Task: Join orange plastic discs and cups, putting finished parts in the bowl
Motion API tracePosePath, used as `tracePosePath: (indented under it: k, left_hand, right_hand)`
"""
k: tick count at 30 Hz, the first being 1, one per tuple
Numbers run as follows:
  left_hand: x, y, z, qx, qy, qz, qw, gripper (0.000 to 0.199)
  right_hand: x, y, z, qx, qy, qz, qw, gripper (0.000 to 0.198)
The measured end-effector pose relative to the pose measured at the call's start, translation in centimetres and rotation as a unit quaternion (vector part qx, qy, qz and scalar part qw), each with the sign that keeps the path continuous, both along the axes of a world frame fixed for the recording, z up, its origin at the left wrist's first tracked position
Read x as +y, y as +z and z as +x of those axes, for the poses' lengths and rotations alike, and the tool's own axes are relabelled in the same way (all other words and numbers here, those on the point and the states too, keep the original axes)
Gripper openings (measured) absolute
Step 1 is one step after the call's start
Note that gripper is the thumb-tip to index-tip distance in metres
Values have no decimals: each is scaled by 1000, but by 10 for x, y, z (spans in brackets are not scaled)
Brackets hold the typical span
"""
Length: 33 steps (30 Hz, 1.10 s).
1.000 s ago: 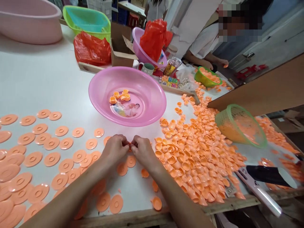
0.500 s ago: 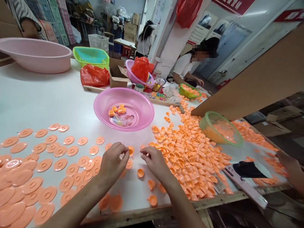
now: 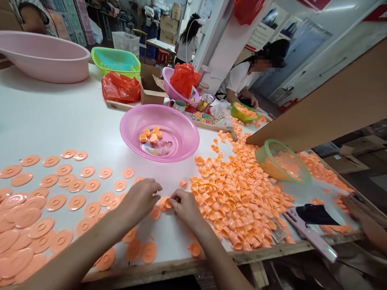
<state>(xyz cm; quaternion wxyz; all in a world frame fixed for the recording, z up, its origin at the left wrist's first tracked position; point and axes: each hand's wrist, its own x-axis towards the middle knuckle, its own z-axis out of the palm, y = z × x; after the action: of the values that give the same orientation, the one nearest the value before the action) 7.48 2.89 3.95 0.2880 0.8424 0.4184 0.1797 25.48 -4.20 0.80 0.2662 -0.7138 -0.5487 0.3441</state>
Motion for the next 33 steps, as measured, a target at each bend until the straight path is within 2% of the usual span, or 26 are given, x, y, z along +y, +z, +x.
tracePosePath:
  k: [3, 6, 9, 12, 16, 22, 27, 29, 33]
  left_hand:
    - [-17, -41, 8, 58, -25, -34, 997, 18]
    - [-16, -56, 14, 54, -28, -56, 997, 21]
    - [-10, -50, 13, 50, -28, -95, 994, 23]
    - [-3, -38, 11, 32, -27, -159, 986, 15]
    - [-1, -29, 17, 19, 54, -241, 969, 12]
    - [-10, -25, 27, 75, 122, -256, 956, 12]
    - [-8, -26, 26, 115, 90, -242, 959, 17]
    - [-9, -30, 24, 104, 81, -233, 964, 20]
    - [-12, -39, 19, 35, 81, -262, 961, 19]
  right_hand:
    - [7, -3, -7, -1, 2, -10, 1000, 17]
    - [9, -2, -15, -38, 20, -2, 999, 19]
    - [9, -1, -18, -74, 41, -2, 996, 19]
    - [10, 0, -17, -71, 50, -5, 996, 19]
    - [9, 0, -16, -64, 53, -12, 996, 19]
    - [6, 0, -17, -60, 42, -16, 997, 20]
    - [4, -1, -16, -76, 53, -20, 995, 19]
    - [3, -2, -19, -89, 59, -27, 994, 19]
    - [0, -5, -28, -90, 28, -25, 995, 15]
